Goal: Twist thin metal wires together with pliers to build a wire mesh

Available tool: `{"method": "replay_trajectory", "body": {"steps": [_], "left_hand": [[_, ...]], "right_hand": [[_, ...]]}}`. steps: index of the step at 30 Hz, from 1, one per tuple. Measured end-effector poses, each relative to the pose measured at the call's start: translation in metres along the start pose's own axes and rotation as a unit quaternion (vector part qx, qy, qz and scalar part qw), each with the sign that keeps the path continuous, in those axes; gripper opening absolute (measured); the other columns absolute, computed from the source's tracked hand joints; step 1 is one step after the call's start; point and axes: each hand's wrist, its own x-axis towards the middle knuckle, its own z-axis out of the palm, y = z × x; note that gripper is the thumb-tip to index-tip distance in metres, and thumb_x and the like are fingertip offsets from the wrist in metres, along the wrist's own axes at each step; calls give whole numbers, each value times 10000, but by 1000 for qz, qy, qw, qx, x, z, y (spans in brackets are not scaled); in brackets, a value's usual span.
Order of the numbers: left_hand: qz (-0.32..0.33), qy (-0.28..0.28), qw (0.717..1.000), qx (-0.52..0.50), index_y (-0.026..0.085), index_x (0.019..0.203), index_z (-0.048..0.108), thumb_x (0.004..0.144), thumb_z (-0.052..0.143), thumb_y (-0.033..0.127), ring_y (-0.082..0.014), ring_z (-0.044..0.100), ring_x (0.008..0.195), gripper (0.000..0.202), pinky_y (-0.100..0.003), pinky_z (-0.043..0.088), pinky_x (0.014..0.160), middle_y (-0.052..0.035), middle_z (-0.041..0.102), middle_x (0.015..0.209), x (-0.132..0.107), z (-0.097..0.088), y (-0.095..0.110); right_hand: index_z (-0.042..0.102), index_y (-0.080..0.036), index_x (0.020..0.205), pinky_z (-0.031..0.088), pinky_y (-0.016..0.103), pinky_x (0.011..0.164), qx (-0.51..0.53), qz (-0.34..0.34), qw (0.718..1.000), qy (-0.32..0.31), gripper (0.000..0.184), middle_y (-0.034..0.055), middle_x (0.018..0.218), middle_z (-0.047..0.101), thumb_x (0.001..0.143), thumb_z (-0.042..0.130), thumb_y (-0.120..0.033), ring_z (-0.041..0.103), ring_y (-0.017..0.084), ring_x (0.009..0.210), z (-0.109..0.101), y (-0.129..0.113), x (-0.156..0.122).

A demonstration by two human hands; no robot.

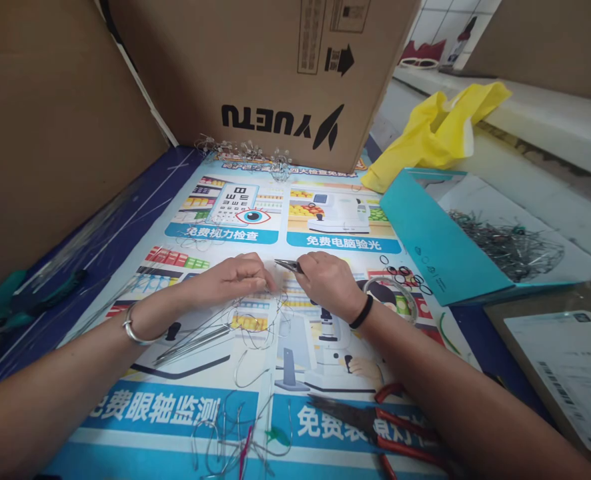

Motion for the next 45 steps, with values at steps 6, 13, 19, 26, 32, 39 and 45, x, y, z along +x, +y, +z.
{"method": "replay_trajectory", "body": {"steps": [6, 13, 19, 26, 32, 39, 45], "left_hand": [[-81, 182, 978, 55, 194, 643, 565, 824, 434, 220, -165, 520, 728, 225, -325, 408, 724, -1, 586, 665, 1, 4, -2], [-104, 247, 962, 46, 180, 574, 475, 822, 478, 239, -150, 509, 720, 255, -305, 411, 697, -7, 558, 687, 1, 11, -7], [-122, 193, 973, -19, 164, 627, 591, 806, 533, 271, -129, 553, 734, 216, -269, 434, 687, -18, 609, 774, 0, 7, -9], [-81, 89, 990, -79, 159, 621, 603, 839, 524, 301, -121, 551, 746, 272, -250, 428, 689, -18, 608, 737, -2, -1, -8], [-49, 45, 992, -108, 161, 696, 654, 851, 523, 299, -138, 585, 888, 246, -277, 431, 818, -50, 638, 960, -3, -4, -11], [-99, -25, 988, -112, 205, 1029, 663, 881, 486, 352, -109, 567, 768, 274, -242, 438, 688, -42, 666, 1013, -6, -4, -8], [-74, -37, 993, -89, 189, 1059, 644, 901, 451, 373, -115, 563, 732, 310, -245, 441, 672, -41, 669, 902, -6, -2, -6]], "right_hand": [[605, -139, 817, 364, 262, 635, 7, -11, 1000, 21, 248, 71, 757, 642, 881, 415, -283, 561, 172, 716, 1, 1, -2], [605, -142, 807, 358, 256, 619, 11, -9, 1000, 27, 251, 69, 748, 641, 884, 422, -296, 556, 163, 698, 2, 0, -2], [594, -145, 782, 360, 259, 618, 9, -41, 998, 43, 219, 55, 717, 627, 877, 442, -272, 546, 157, 683, 7, 0, -3], [585, -151, 782, 362, 264, 621, 3, -49, 998, 28, 169, 63, 754, 641, 855, 469, -250, 554, 160, 701, 8, -2, -3], [585, -143, 771, 351, 270, 616, -10, -48, 998, 26, 168, 64, 728, 630, 845, 482, -253, 544, 163, 685, 7, -3, -3], [589, -147, 781, 336, 267, 611, -7, -38, 999, 31, 174, 68, 740, 632, 846, 473, -259, 535, 158, 691, 8, -3, -2], [587, -142, 781, 321, 270, 605, 1, -33, 999, 21, 160, 72, 741, 626, 834, 480, -248, 524, 157, 690, 7, -4, -2]]}}
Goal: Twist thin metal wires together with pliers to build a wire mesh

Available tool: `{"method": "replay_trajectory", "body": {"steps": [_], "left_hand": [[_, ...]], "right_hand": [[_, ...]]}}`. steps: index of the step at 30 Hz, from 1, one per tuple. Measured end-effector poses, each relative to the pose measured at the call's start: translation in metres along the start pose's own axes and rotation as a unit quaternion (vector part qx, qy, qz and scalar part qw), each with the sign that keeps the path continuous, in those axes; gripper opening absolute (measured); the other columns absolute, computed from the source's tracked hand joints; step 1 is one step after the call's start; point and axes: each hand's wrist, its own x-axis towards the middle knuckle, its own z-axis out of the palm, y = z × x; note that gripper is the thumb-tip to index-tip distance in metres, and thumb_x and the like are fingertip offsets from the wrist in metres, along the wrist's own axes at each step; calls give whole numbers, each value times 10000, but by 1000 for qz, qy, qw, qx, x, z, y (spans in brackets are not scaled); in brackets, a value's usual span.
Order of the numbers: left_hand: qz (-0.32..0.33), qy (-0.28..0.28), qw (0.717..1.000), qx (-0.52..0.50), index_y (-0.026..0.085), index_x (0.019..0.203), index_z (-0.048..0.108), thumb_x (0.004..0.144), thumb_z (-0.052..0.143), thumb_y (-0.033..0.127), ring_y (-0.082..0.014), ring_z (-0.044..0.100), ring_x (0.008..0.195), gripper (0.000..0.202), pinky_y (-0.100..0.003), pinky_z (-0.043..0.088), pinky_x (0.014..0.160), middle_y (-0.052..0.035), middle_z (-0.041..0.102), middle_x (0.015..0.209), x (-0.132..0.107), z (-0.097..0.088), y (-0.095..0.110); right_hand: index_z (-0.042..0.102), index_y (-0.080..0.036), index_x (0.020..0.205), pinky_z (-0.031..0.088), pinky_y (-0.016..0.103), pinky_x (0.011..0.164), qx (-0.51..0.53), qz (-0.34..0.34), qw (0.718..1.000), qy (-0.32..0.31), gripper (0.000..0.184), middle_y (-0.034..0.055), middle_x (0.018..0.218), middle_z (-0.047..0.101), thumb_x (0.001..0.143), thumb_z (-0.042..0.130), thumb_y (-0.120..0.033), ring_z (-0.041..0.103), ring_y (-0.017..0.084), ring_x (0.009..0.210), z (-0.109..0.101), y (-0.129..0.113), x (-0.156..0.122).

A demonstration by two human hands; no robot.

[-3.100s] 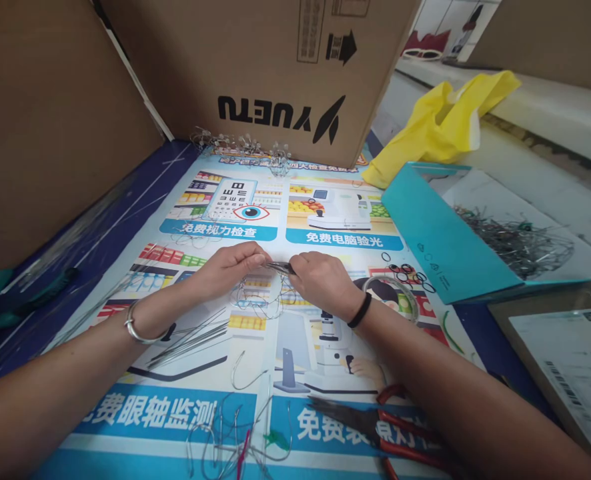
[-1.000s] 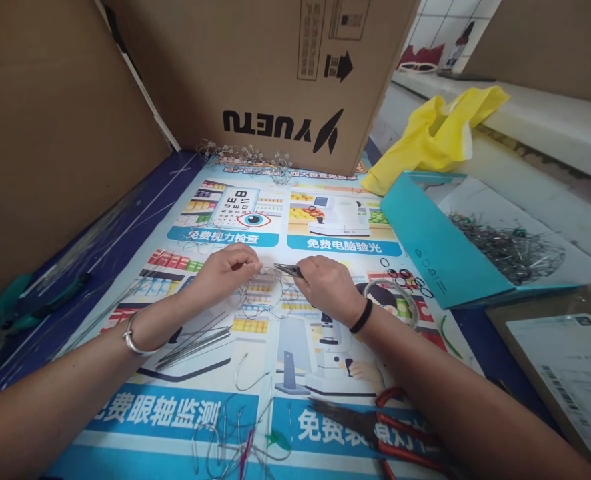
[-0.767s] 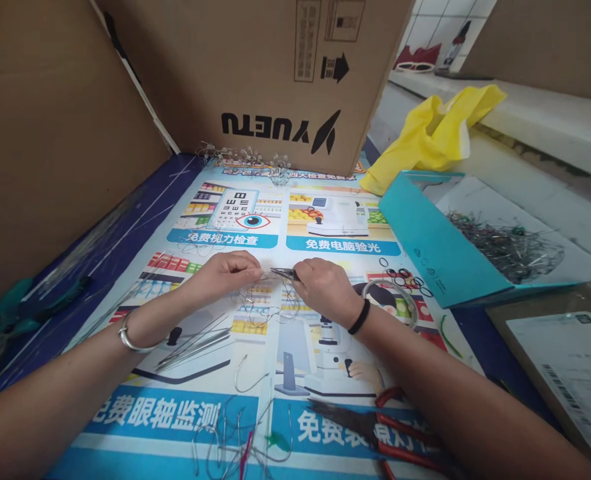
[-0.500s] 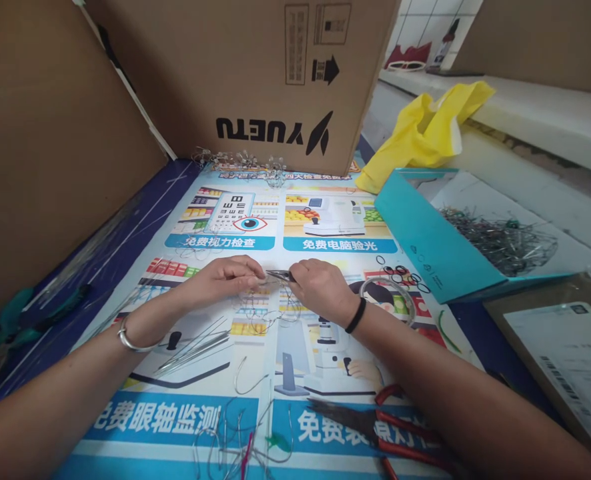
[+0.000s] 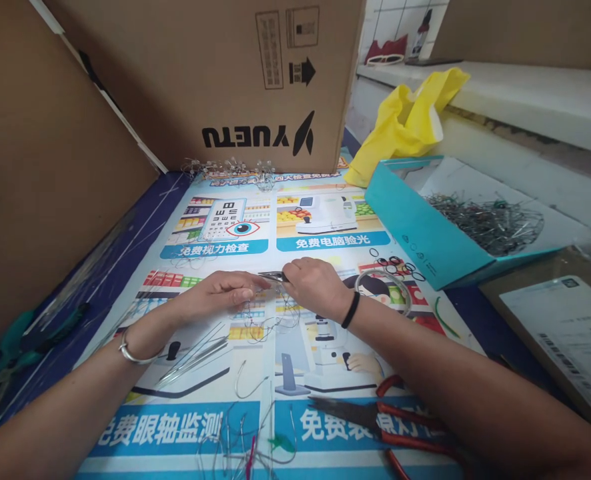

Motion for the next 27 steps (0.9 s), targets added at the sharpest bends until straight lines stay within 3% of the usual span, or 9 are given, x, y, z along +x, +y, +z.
{"method": "replay_trajectory", "body": {"steps": [3, 7, 15, 27], "left_hand": [[43, 7, 999, 16, 175, 917, 658, 907, 441, 356, -154, 575, 911, 282, -284, 443, 804, -65, 653, 1033, 1, 1, 0], [80, 10, 996, 28, 167, 798, 628, 915, 430, 338, -162, 569, 964, 287, -299, 431, 852, -65, 648, 1034, 3, 2, -2], [66, 35, 997, -2, 177, 876, 641, 899, 467, 330, -164, 572, 962, 232, -315, 437, 874, -74, 640, 1041, 4, 1, -7], [70, 25, 997, -15, 217, 922, 674, 890, 497, 299, -189, 529, 1064, 197, -356, 404, 954, -63, 645, 1009, 3, 0, -7]], "right_hand": [[587, -144, 793, 324, 270, 609, 4, 0, 1000, -3, 168, 72, 745, 625, 840, 462, -247, 523, 157, 694, -1, 0, 0], [587, -143, 796, 336, 274, 610, 9, 0, 1000, -4, 163, 78, 749, 625, 835, 460, -238, 528, 164, 699, -2, 1, -2], [580, -143, 770, 328, 265, 606, 15, -17, 1000, 5, 154, 69, 728, 614, 830, 483, -247, 517, 157, 681, -2, 3, -3], [583, -145, 778, 322, 265, 605, 8, -21, 1000, -18, 170, 71, 729, 611, 842, 484, -267, 513, 161, 687, -5, 2, -3]]}}
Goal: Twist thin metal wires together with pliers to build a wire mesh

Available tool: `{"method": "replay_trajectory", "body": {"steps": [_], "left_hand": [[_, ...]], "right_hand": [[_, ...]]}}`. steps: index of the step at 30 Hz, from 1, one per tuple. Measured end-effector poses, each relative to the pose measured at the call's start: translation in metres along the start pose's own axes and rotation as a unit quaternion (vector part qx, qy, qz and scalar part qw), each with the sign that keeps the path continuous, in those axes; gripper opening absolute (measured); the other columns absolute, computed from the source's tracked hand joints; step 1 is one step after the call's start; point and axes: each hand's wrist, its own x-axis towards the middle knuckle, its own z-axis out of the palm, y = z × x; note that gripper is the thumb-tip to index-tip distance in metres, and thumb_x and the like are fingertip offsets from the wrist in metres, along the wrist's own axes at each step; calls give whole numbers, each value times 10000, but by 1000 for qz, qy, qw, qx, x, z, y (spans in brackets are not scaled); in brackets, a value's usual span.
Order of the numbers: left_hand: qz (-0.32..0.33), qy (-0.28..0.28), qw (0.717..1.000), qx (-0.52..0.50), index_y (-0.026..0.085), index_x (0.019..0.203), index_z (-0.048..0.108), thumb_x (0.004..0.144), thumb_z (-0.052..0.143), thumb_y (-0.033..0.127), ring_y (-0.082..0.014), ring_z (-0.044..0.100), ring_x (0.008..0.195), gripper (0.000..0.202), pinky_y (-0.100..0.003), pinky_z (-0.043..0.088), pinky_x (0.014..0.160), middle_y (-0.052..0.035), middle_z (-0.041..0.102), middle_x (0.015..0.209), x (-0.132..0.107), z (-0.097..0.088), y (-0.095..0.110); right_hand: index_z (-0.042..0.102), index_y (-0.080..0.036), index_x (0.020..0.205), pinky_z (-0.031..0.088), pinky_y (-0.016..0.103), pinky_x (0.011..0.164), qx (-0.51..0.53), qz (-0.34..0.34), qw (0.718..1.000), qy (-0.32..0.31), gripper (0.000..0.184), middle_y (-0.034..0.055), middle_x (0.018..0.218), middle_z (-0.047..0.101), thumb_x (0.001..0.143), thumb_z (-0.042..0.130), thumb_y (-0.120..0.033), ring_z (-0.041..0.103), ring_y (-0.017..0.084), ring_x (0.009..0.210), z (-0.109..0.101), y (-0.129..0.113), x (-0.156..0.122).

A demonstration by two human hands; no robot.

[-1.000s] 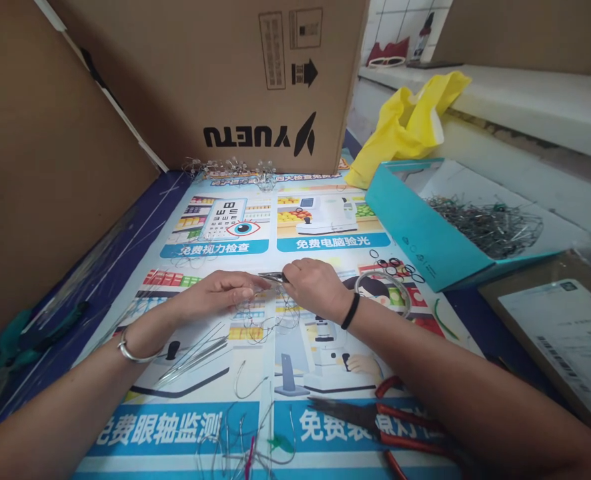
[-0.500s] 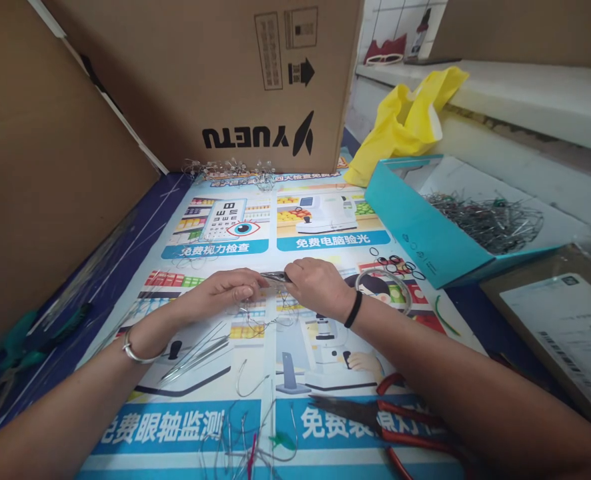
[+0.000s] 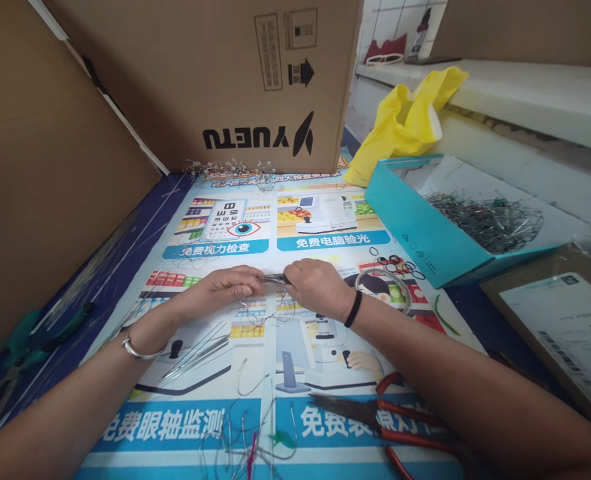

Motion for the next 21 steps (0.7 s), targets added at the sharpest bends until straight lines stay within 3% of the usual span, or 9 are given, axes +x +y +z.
{"method": "replay_trajectory", "body": {"steps": [12, 17, 21], "left_hand": [[-13, 30, 999, -26, 177, 885, 645, 872, 529, 298, -161, 564, 944, 169, -313, 430, 872, -66, 620, 955, 0, -1, -4], [-34, 15, 998, -41, 199, 899, 649, 868, 534, 305, -167, 562, 1026, 160, -317, 425, 910, -62, 629, 1081, -1, 1, -7], [-19, -3, 1000, -9, 200, 890, 656, 878, 514, 306, -165, 571, 970, 178, -320, 436, 881, -56, 651, 1003, 0, 1, -6]], "right_hand": [[587, -142, 784, 320, 266, 616, -3, 0, 1000, -12, 170, 72, 732, 610, 836, 500, -278, 510, 160, 696, -1, 0, 1], [582, -144, 784, 325, 270, 610, 4, -2, 1000, -13, 184, 79, 744, 619, 849, 471, -276, 525, 167, 696, -1, 0, 1], [578, -148, 774, 328, 272, 614, 8, 0, 1000, -9, 189, 79, 740, 618, 854, 463, -274, 532, 168, 699, -1, -1, 1]]}}
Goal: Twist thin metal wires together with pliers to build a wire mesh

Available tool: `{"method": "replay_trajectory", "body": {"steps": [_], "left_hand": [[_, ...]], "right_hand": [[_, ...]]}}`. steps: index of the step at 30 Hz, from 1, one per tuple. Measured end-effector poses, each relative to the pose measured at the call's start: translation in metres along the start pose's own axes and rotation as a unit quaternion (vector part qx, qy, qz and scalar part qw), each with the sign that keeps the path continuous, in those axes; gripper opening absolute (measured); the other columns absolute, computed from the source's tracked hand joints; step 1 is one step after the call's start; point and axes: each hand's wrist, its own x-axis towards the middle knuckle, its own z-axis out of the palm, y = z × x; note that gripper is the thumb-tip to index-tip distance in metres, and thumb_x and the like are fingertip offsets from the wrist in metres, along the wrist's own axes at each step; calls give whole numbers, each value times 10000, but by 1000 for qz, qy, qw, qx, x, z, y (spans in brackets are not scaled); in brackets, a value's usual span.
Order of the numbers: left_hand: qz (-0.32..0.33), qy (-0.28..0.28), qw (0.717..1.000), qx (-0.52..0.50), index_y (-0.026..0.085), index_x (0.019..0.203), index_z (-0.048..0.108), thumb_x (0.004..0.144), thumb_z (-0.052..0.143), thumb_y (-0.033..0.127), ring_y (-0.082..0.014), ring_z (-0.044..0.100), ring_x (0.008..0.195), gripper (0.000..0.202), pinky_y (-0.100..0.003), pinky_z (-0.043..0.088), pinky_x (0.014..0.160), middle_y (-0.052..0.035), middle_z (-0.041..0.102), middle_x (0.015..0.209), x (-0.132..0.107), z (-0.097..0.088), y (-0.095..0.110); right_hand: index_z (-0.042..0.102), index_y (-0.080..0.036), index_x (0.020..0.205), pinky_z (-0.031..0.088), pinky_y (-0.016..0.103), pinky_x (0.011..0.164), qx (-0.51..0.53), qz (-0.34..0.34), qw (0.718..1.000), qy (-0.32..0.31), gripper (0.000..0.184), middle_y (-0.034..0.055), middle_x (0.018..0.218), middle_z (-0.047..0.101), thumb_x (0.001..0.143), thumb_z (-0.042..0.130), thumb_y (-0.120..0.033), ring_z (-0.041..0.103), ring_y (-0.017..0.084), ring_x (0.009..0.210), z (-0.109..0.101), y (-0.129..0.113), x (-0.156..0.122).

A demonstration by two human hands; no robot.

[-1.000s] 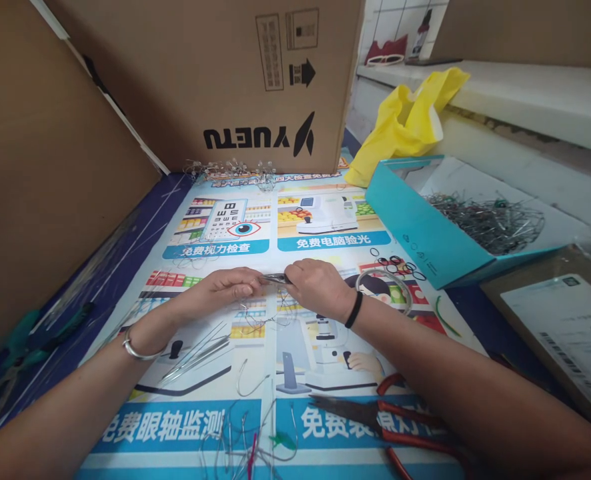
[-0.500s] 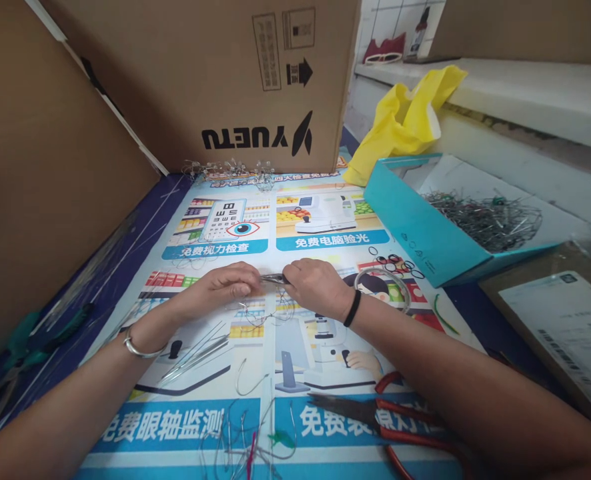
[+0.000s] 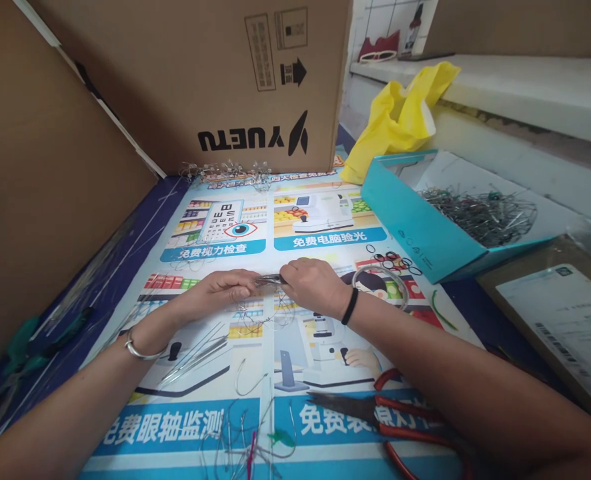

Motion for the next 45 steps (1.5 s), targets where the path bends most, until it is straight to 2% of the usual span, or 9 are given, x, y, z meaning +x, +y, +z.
{"method": "replay_trajectory", "body": {"steps": [7, 15, 22, 28, 32, 35, 39, 45], "left_hand": [[29, 4, 999, 40, 204, 871, 671, 885, 510, 304, -185, 544, 1050, 190, -337, 414, 933, -51, 667, 935, 1, -1, 3], [0, 16, 1000, -26, 203, 949, 660, 878, 529, 309, -167, 561, 995, 182, -341, 437, 913, -67, 637, 1041, -1, -1, -4], [-16, 16, 998, -66, 194, 850, 660, 833, 596, 295, -168, 570, 1004, 121, -344, 443, 900, -66, 647, 1056, -2, -1, -6], [-27, 20, 997, -75, 187, 822, 678, 807, 625, 279, -169, 576, 992, 108, -330, 442, 885, -68, 646, 1051, -1, -1, -6], [-1, 49, 997, -63, 197, 796, 685, 782, 656, 258, -143, 567, 926, 69, -299, 442, 852, -45, 625, 957, 0, -1, -8], [4, 68, 996, -50, 199, 781, 690, 774, 666, 257, -128, 550, 847, 63, -282, 446, 796, -29, 597, 853, 0, 0, -7], [5, 67, 996, -55, 187, 787, 690, 786, 654, 268, -122, 552, 772, 88, -272, 451, 737, -29, 610, 790, 1, 4, -5], [50, 111, 992, -20, 182, 767, 694, 797, 643, 291, -132, 565, 775, 124, -270, 464, 736, -39, 633, 767, 2, 9, 0]], "right_hand": [[577, -149, 775, 332, 272, 624, 3, -1, 1000, 1, 178, 71, 735, 620, 850, 462, -262, 532, 165, 701, 2, 0, 1], [583, -149, 764, 333, 272, 627, -4, 0, 1000, 4, 185, 68, 738, 629, 850, 451, -246, 523, 158, 696, 4, 1, 0], [571, -152, 759, 332, 271, 621, 31, 9, 999, 3, 172, 72, 738, 625, 847, 455, -244, 530, 162, 698, 1, 0, 0], [565, -148, 773, 307, 247, 584, 95, 55, 993, -32, 248, 61, 743, 623, 887, 447, -335, 529, 140, 672, -3, -9, -1], [556, -162, 738, 258, 248, 538, 100, 103, 987, -72, 260, 44, 711, 611, 877, 462, -361, 505, 131, 626, -9, -16, 1], [527, -177, 697, 233, 242, 505, 143, 159, 972, -94, 251, 9, 640, 571, 865, 468, -355, 459, 110, 558, -16, -18, 2], [451, -192, 629, 226, 237, 485, 221, 219, 946, -91, 280, -24, 553, 490, 860, 452, -349, 424, 99, 521, -22, -18, 4], [404, -197, 616, 242, 243, 493, 253, 241, 930, -114, 318, -17, 559, 479, 852, 437, -408, 425, 105, 530, -25, -14, 5]]}}
